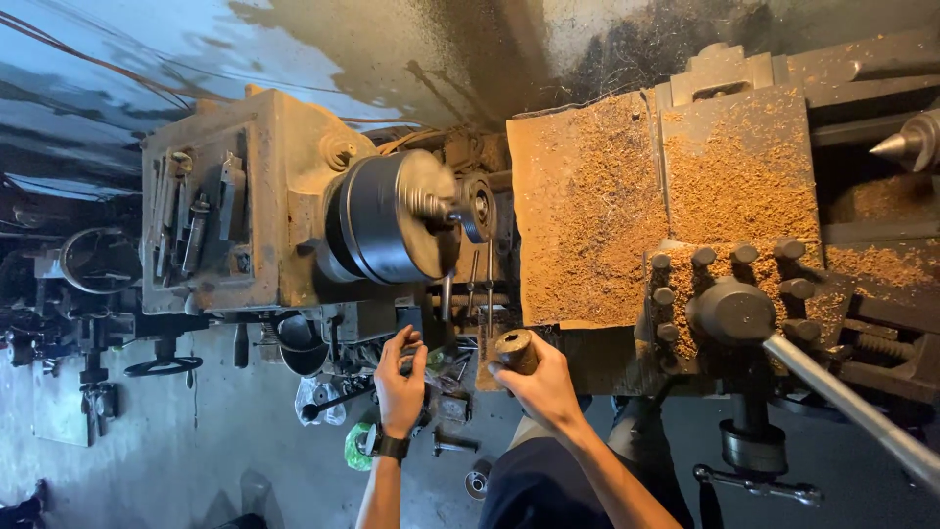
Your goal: The person works at a lathe, turning and tightening the chuck by hand and with a chuck key while holding a cylindrical metal workpiece. They rotate the chuck, position the workpiece against the machine, and repeatedly adjust the chuck and workpiece throughout the episode.
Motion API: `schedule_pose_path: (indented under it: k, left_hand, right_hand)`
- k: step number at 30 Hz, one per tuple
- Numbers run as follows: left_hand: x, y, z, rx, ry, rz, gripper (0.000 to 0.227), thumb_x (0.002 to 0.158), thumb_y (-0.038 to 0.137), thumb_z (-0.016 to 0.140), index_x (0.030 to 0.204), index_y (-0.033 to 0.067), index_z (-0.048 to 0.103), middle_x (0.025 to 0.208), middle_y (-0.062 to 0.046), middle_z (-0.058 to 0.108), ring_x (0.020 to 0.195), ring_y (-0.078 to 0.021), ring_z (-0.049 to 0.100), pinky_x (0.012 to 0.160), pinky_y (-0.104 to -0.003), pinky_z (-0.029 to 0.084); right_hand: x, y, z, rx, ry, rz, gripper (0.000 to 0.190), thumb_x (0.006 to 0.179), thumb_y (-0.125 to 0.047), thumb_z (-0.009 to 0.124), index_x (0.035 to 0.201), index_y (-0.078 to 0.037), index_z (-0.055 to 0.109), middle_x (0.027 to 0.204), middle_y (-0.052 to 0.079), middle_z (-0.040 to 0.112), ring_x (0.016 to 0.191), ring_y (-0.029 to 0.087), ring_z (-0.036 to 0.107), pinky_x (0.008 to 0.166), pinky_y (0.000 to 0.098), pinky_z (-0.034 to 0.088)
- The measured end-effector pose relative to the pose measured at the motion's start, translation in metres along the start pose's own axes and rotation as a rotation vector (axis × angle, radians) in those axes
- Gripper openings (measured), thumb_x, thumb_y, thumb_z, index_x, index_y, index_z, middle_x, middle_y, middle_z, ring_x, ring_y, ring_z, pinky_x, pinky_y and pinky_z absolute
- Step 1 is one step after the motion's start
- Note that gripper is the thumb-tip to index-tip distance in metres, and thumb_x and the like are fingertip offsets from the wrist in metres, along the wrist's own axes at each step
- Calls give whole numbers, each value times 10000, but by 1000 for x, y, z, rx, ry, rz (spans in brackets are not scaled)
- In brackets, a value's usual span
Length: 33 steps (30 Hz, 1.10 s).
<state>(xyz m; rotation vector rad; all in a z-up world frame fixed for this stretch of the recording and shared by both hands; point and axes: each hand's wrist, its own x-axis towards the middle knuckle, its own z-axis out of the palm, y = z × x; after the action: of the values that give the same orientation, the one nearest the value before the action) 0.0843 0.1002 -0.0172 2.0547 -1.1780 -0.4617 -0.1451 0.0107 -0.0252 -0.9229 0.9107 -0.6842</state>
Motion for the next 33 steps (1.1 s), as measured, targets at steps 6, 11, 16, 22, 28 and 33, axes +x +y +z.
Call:
schedule_pose_path:
  k: [6, 11, 16, 22, 28, 33]
  left_hand:
    - [0, -10, 0, -12, -27, -12, 366, 948, 75, 665, 1305, 11, 618, 1192, -104, 682, 1040, -184, 708, 815, -299, 591]
    - [2, -4, -3, -40, -26, -45, 333, 960, 79, 664, 1286, 13, 635, 1182, -106, 683, 1029, -179, 704, 796, -297, 589]
    - [38, 8, -19, 106, 165, 208, 258, 983, 55, 669, 1240, 35, 656, 1163, -104, 701, 1037, -217, 709, 878, -341, 584]
    - [167, 31, -39, 201, 394, 388, 337, 1020, 129, 645, 1323, -8, 593, 1257, -213, 670, 1132, -403, 664, 954, -462, 543]
    - [253, 7, -18, 166, 244, 238, 317, 1062, 250, 603, 1212, -23, 663, 1141, -265, 698, 1061, -447, 656, 885, -491, 530]
    - [245, 7, -22, 100, 400, 274, 305, 1051, 235, 592, 991, -40, 711, 1041, -236, 709, 956, -440, 673, 829, -488, 537]
  right_hand:
    - [0, 3, 0, 2, 17, 23, 280, 765, -65, 786, 1023, -3, 696, 898, 27, 737, 792, 80, 651, 711, 266, 557]
    - [-3, -2, 1, -8, 13, 17, 292, 770, -97, 812, 1024, -5, 699, 910, 31, 746, 800, 85, 656, 723, 271, 563]
    - [-2, 7, 2, -108, 27, 37, 307, 749, -79, 801, 1038, -20, 713, 902, 27, 753, 797, 93, 664, 731, 277, 566]
    - [-3, 13, 18, -72, 50, 45, 318, 745, -64, 829, 1038, -18, 713, 912, 17, 730, 821, 95, 652, 754, 278, 552]
    - [-5, 14, 26, -194, 95, 97, 325, 753, -58, 847, 1043, -6, 710, 887, 56, 714, 786, 136, 633, 731, 316, 531]
    - [-6, 43, 19, -249, 124, 117, 399, 700, -54, 850, 1074, -36, 711, 950, 34, 763, 856, 112, 690, 809, 296, 574]
